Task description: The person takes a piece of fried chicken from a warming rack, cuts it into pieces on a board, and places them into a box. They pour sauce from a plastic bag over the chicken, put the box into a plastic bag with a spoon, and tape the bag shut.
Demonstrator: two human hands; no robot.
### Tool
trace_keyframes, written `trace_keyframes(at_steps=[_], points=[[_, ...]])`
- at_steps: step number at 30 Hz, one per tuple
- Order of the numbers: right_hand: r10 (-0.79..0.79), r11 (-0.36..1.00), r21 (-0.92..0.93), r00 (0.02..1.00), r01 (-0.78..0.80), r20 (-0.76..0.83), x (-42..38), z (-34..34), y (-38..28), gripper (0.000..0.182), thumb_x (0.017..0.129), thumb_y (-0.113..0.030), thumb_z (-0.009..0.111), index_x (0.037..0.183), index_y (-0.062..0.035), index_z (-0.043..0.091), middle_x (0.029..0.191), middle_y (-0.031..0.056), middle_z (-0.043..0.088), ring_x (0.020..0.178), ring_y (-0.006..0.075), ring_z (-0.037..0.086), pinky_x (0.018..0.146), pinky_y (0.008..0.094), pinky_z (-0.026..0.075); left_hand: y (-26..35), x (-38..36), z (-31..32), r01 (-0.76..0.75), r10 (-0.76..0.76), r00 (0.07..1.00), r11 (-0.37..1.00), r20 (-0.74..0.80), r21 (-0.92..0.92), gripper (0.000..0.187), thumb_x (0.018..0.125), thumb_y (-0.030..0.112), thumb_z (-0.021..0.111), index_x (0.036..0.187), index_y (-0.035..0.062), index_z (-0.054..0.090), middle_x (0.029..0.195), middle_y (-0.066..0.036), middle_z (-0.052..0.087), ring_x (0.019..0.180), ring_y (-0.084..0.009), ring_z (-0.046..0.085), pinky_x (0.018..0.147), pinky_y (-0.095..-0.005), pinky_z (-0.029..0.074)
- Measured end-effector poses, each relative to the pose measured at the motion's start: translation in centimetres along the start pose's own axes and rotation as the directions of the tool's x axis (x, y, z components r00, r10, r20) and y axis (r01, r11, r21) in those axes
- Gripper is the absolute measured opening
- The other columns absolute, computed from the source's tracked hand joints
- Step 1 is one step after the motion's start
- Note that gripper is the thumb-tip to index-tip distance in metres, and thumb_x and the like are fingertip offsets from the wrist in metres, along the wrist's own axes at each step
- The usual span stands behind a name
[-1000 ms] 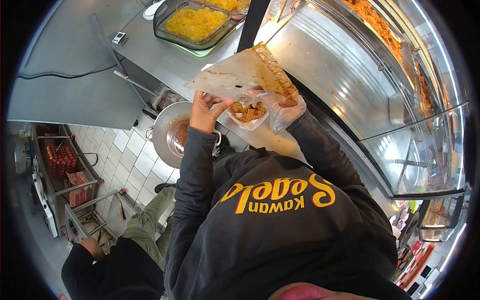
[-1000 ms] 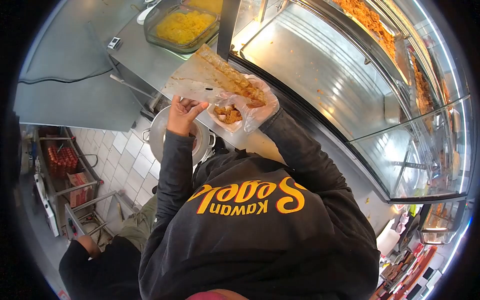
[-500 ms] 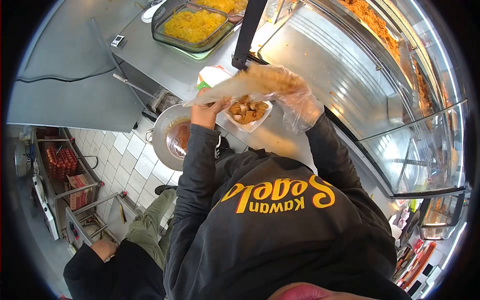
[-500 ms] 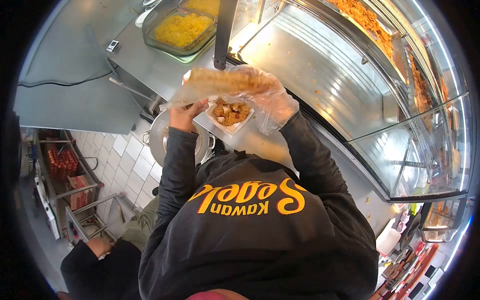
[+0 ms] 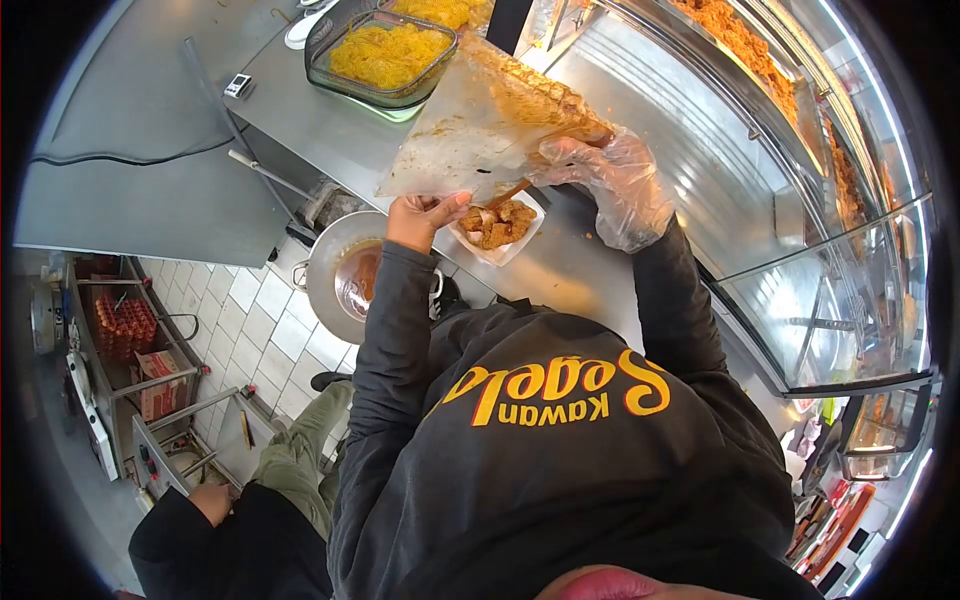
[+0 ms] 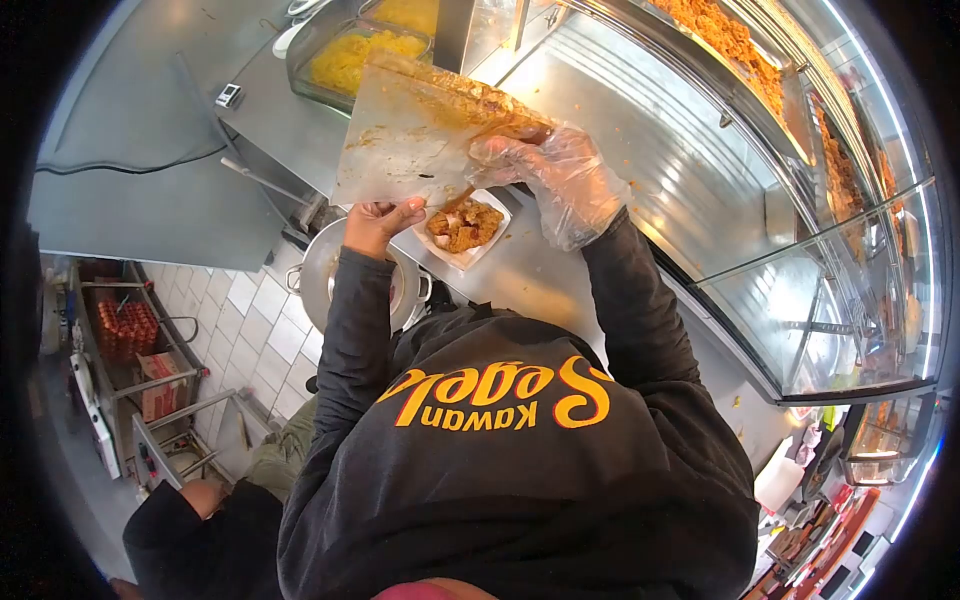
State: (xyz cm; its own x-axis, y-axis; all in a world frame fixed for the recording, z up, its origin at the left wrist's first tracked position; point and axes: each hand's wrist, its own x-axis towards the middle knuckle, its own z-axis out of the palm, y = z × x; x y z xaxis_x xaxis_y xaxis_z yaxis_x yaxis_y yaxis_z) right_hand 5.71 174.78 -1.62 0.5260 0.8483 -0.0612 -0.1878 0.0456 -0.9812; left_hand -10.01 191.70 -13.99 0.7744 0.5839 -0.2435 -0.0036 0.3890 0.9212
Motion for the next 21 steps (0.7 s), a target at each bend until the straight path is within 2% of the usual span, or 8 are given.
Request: trace_keyframes(at_steps=[2,4,6,9,10,12,16,21], points=[[0.008,0.997,-0.079,1.0,-0.007,0.012,0.0,-0.1,-0.2,0.036,0.084,-0.017,0.061,0.109,0.008,0.051,0.101,0.0167,0.061,0.09,0.025,0.063,0.081,0.035,0.052,-0.5,0.4,-0.6,0.037,-0.038,0.999,0.999,0.017,0.026,0.03,0.073,-0.002,0.068,0.099,-0.0054,0.055,0.089,-0.014,0.063,0.076,-0.019,0.063,0.069,-0.0276,0.056],[0.013,1.0,-0.015,1.0,-0.012,0.025,0.0,-0.6,0.0,0.037,0.08,-0.024,0.068,0.1,0.005,0.06,0.094,0.0118,0.065,0.082,0.016,0.063,0.075,0.0259,0.049,-0.6,0.4,-0.6,0.076,-0.077,0.996,0.996,0.033,0.055,0.038,0.073,-0.005,0.067,0.107,-0.0036,0.05,0.094,-0.015,0.061,0.079,-0.0211,0.064,0.07,-0.0292,0.057],[0.013,0.999,-0.037,1.0,-0.013,0.007,0.1,-0.5,0.3,0.039,0.08,-0.027,0.067,0.101,0.0054,0.059,0.094,0.0116,0.065,0.083,0.0154,0.063,0.075,0.0256,0.049,-0.5,-0.2,-0.1,-0.097,0.101,0.995,0.991,0.028,-0.097,0.052,0.073,-0.008,0.065,0.118,-0.0025,0.039,0.109,-0.018,0.054,0.088,-0.0235,0.062,0.07,-0.0289,0.057],[-0.018,0.998,-0.053,1.0,0.017,-0.018,0.1,0.0,0.5,0.041,0.081,-0.028,0.066,0.103,0.0052,0.058,0.095,0.011,0.064,0.084,0.0143,0.062,0.076,0.0256,0.049,-0.1,-0.6,-2.1,-0.194,0.194,0.98,0.981,0.033,-0.001,0.063,0.075,-0.007,0.063,0.126,0.0006,0.027,0.12,-0.017,0.046,0.104,-0.0264,0.055,0.08,-0.0336,0.052],[-0.046,0.998,-0.046,0.999,0.045,-0.025,0.0,0.2,0.5,0.04,0.082,-0.028,0.066,0.104,0.0045,0.058,0.095,0.0105,0.064,0.085,0.0138,0.062,0.076,0.0258,0.049,0.5,-0.5,-2.7,-0.195,0.195,0.98,0.981,0.036,0.0,0.063,0.075,-0.007,0.063,0.126,0.0006,0.027,0.12,-0.017,0.046,0.104,-0.0264,0.055,0.08,-0.0336,0.052],[-0.027,0.996,-0.091,0.999,0.025,-0.024,-0.1,0.5,0.5,0.038,0.082,-0.026,0.066,0.105,0.0036,0.058,0.095,0.01,0.064,0.085,0.0135,0.061,0.075,0.0261,0.05,2.1,-0.8,-3.4,-0.483,0.565,0.818,0.775,-0.105,0.408,0.062,0.075,0.0,0.066,0.127,0.0071,0.034,0.118,-0.01,0.049,0.109,-0.0224,0.048,0.083,-0.0368,0.045],[-0.024,0.997,-0.073,0.999,0.026,0.023,0.4,0.9,1.6,0.033,0.081,-0.018,0.067,0.106,0.0015,0.058,0.095,0.0091,0.064,0.086,0.0132,0.061,0.075,0.0272,0.052,7.9,-2.9,-0.2,-0.541,0.653,0.751,0.693,-0.097,0.476,0.033,0.078,0.01,0.065,0.11,0.0044,0.055,0.11,-0.008,0.056,0.105,-0.0158,0.048,0.092,-0.0345,0.037],[0.004,0.996,-0.088,1.0,-0.004,0.001,0.8,1.2,2.5,0.034,0.08,-0.017,0.068,0.107,0.001,0.058,0.096,0.0083,0.065,0.088,0.0137,0.061,0.075,0.0275,0.053,8.5,-1.8,0.9,-0.617,0.68,0.733,0.662,0.005,0.425,0.026,0.079,0.011,0.066,0.102,0.0023,0.057,0.097,-0.004,0.058,0.093,-0.0136,0.051,0.088,-0.0281,0.037]])
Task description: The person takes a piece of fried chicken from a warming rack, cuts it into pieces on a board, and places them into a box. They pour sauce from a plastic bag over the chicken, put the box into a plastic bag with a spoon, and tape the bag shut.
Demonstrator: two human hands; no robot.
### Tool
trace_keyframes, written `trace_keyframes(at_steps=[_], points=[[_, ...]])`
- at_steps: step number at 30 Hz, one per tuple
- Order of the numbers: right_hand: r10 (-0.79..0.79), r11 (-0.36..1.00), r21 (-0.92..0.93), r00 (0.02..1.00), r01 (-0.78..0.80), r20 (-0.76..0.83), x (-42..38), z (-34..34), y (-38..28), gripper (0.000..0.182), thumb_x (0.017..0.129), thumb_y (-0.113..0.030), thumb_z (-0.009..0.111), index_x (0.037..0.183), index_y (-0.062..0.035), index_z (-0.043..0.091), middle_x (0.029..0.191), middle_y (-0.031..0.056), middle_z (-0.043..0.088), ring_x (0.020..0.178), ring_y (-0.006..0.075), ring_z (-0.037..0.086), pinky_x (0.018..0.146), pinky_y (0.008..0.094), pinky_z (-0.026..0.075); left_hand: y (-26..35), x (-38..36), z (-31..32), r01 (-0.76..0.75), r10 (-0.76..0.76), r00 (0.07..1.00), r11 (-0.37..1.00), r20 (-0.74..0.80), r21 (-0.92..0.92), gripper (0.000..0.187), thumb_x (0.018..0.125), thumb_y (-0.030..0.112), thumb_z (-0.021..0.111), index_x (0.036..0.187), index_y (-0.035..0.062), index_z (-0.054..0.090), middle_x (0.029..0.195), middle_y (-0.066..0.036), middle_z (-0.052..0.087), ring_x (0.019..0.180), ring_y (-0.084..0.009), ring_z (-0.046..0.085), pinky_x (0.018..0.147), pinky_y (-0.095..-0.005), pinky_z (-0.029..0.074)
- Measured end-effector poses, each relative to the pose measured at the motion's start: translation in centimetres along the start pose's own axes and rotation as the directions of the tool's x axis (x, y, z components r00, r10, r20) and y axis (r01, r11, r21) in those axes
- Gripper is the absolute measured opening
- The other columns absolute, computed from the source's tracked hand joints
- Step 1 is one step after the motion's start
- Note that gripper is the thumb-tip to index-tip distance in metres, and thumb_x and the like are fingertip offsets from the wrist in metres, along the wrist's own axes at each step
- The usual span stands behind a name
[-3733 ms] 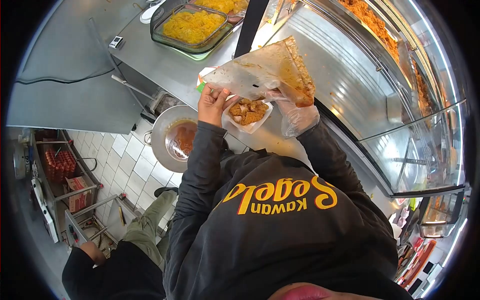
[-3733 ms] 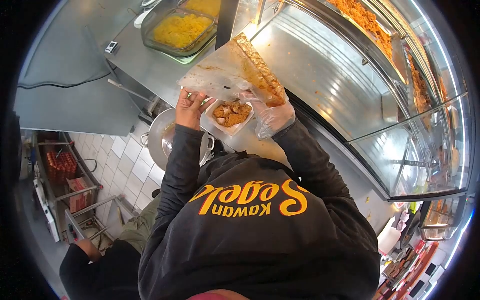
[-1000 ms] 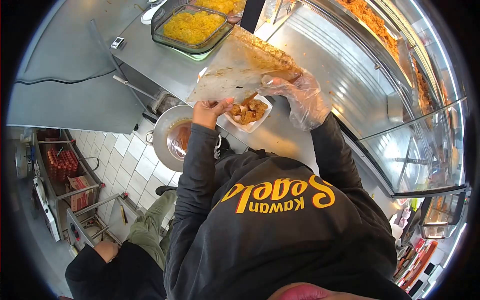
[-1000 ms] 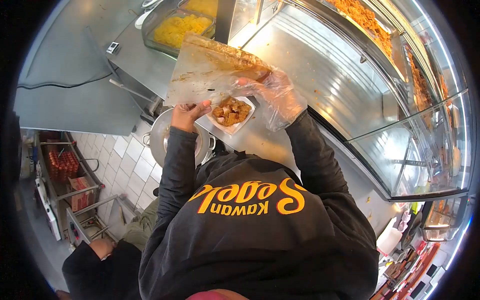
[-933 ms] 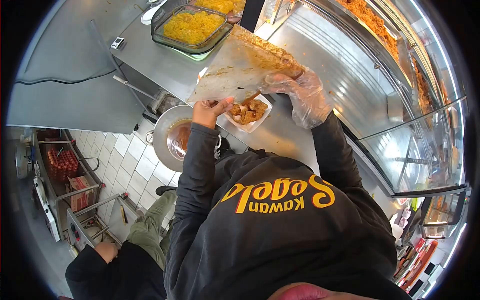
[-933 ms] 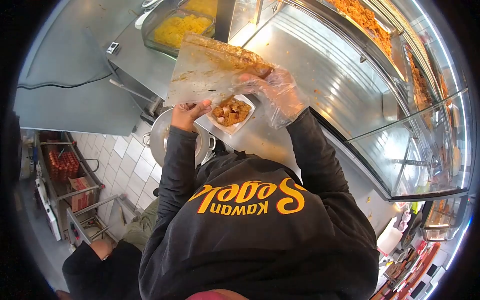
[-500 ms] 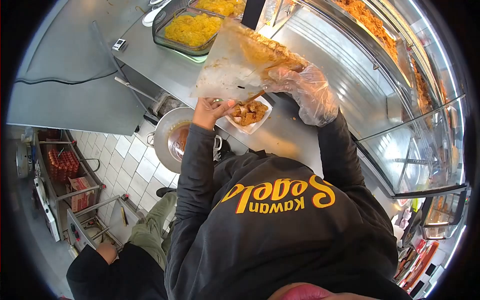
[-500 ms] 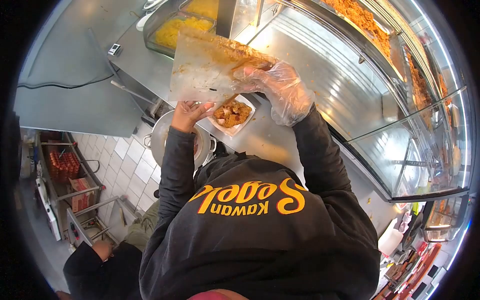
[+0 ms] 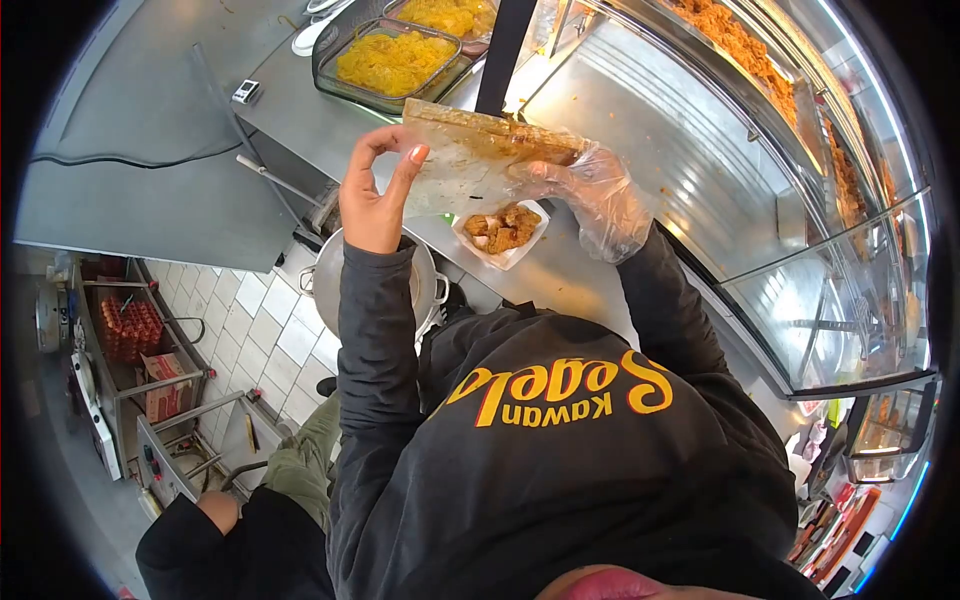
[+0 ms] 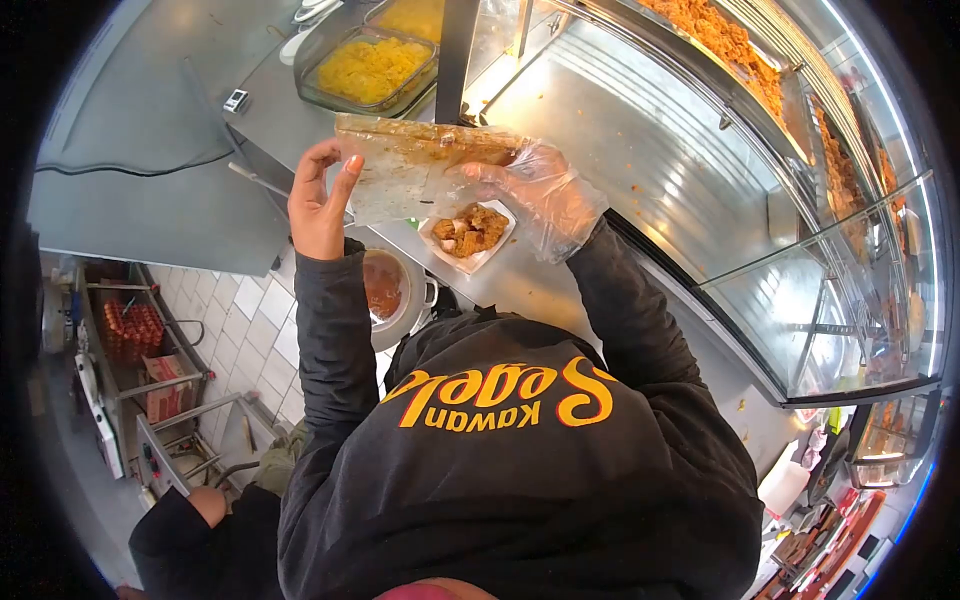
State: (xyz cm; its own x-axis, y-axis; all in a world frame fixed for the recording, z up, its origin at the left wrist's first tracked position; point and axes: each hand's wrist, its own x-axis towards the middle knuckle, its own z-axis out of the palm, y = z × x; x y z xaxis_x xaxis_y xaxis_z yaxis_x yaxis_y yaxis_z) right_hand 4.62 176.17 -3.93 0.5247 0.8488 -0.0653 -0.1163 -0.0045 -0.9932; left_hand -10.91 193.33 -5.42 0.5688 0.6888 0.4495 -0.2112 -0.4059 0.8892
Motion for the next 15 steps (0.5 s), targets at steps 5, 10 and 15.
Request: trace_keyframes(at_steps=[5,10,15], points=[[-0.057,0.998,0.016,0.994,0.055,0.095,-0.5,-0.7,0.4,0.035,0.085,-0.016,0.06,0.111,0.005,0.052,0.101,0.0133,0.062,0.091,0.0198,0.062,0.082,0.0306,0.051,0.1,0.2,1.1,0.061,-0.069,0.997,0.975,-0.029,-0.215,0.018,0.081,0.009,0.065,0.095,0.0019,0.056,0.091,-0.002,0.056,0.087,-0.0095,0.049,0.084,-0.0242,0.038],[-0.061,0.991,0.127,0.995,0.051,0.074,-1.0,-1.4,-0.6,0.024,0.088,-0.007,0.054,0.108,0.0065,0.056,0.108,0.0159,0.059,0.095,0.0222,0.06,0.077,0.0404,0.056,0.2,0.4,1.7,0.113,-0.12,0.993,0.921,0.005,-0.374,0.015,0.083,0.01,0.065,0.093,0.0026,0.056,0.089,0.0,0.054,0.086,-0.0075,0.048,0.081,-0.0205,0.038],[-0.184,0.979,0.09,0.983,0.182,0.014,-1.4,-2.4,0.4,0.022,0.087,-0.006,0.056,0.105,0.0062,0.055,0.103,0.0155,0.06,0.092,0.0221,0.061,0.076,0.035,0.054,-0.2,0.4,2.2,0.121,-0.124,0.992,0.933,0.013,-0.338,0.015,0.082,0.011,0.065,0.092,0.0026,0.056,0.088,0.0,0.054,0.086,-0.0075,0.047,0.08,-0.021,0.038]])
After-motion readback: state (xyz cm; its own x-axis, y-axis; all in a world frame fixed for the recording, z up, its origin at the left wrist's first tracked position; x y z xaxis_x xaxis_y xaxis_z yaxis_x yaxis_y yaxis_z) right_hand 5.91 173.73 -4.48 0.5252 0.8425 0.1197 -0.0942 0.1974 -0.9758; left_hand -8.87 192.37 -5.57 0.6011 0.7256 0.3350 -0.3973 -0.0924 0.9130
